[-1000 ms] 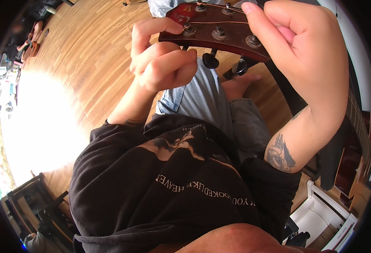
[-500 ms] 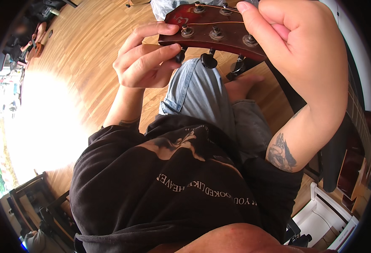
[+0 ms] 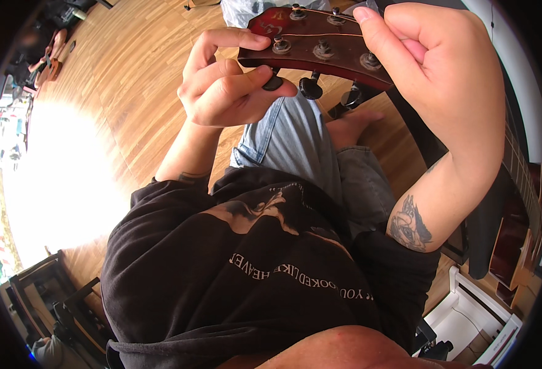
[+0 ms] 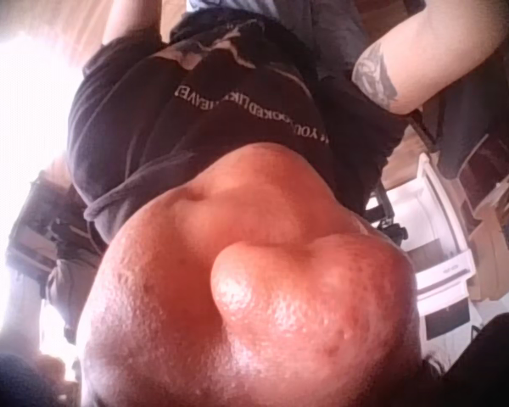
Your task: The person strings an acoustic guitar by hand. They thread a new string through the bridge, pull it up the neck, and wind it onto the tuning peg at the headstock.
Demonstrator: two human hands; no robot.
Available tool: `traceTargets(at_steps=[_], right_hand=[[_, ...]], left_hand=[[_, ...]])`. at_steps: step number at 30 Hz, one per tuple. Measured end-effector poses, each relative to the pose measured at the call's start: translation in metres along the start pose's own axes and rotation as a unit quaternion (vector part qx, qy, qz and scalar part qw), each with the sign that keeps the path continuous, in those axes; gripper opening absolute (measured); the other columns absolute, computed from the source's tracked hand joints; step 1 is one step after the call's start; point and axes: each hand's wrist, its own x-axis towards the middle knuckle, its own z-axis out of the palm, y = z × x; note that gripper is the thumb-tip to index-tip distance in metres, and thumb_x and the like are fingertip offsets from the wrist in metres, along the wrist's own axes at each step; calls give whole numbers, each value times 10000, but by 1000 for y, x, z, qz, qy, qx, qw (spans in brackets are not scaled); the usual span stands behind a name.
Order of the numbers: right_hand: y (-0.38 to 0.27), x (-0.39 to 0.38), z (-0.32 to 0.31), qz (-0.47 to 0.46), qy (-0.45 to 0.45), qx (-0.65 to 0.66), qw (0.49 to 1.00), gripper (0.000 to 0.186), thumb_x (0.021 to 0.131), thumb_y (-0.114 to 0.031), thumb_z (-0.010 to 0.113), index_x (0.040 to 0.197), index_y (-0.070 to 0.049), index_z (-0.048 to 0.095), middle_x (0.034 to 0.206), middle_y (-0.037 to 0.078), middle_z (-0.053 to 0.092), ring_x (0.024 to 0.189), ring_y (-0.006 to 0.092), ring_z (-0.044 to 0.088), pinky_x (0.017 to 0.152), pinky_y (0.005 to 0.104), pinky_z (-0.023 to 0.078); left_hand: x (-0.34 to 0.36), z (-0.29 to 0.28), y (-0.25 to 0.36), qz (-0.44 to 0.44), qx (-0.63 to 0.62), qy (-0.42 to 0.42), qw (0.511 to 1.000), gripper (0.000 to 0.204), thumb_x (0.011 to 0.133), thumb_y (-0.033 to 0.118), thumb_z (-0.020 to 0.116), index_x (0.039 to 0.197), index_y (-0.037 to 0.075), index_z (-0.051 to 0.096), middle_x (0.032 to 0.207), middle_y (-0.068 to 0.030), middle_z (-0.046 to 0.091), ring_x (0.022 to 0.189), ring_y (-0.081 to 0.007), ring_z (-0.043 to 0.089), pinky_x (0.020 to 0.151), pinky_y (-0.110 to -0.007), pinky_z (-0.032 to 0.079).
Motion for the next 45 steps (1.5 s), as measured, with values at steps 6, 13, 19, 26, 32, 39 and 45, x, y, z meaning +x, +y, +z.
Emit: traceTargets(at_steps=[6, 13, 19, 26, 32, 39, 45], right_hand=[[0, 0, 0, -1, 0, 0, 1000, 428, 945, -150, 710, 614, -20, 471, 560, 79, 329, 509, 206, 292, 485, 356, 248], [2, 0, 0, -3, 1, 0, 1000, 435, 950, -148, 711, 619, -18, 461, 563, 75, 315, 511, 196, 276, 485, 352, 238], [3, 0, -2, -1, 4, 5, 1000, 442, 955, -147, 713, 622, -17, 452, 565, 71, 302, 513, 187, 262, 485, 348, 229], [-1, 2, -2, -7, 2, 4, 1000, 449, 960, -145, 714, 627, -14, 442, 567, 66, 288, 516, 177, 246, 484, 343, 218], [0, 3, -2, -1, -1, 8, 1000, 456, 964, -143, 715, 631, -13, 433, 569, 62, 275, 518, 169, 233, 484, 339, 209], [-1, 5, -1, 2, -9, 8, 1000, 464, 970, -142, 717, 635, -10, 423, 571, 58, 261, 520, 159, 217, 484, 334, 198], [-3, 8, -7, 14, -17, 11, 1000, 475, 971, -136, 714, 632, -8, 407, 568, 69, 252, 516, 169, 209, 485, 344, 193]], left_hand=[[-1, 12, 16, -37, 80, 34, 996, 245, 729, -16, 791, 698, 72, 565, 590, -2, 523, 822, -300, 715, 600, -324, 518], [2, 7, 7, -69, -62, 34, 995, 201, 736, 4, 814, 749, 59, 621, 609, -10, 544, 844, -316, 698, 627, -325, 490], [-3, -9, -6, 11, -64, -44, 997, 315, 672, 145, 877, 958, 69, 766, 721, -6, 596, 936, -305, 697, 711, -360, 541], [-6, 4, -6, -1, -65, 32, 997, 339, 766, 293, 907, 776, 67, 656, 743, -13, 501, 904, -278, 711, 626, -330, 521], [-6, 12, 13, 17, 107, 10, 994, 428, 838, 113, 807, 578, 69, 469, 676, -31, 469, 878, -316, 707, 676, -427, 590], [-7, 5, 8, -7, 4, 24, 1000, 408, 736, 76, 823, 556, 87, 457, 682, -32, 547, 929, -343, 704, 684, -427, 573], [5, -22, 6, -42, -46, -104, 993, 264, 675, 136, 907, 790, 64, 680, 759, -63, 680, 1002, -348, 716, 754, -433, 570]])
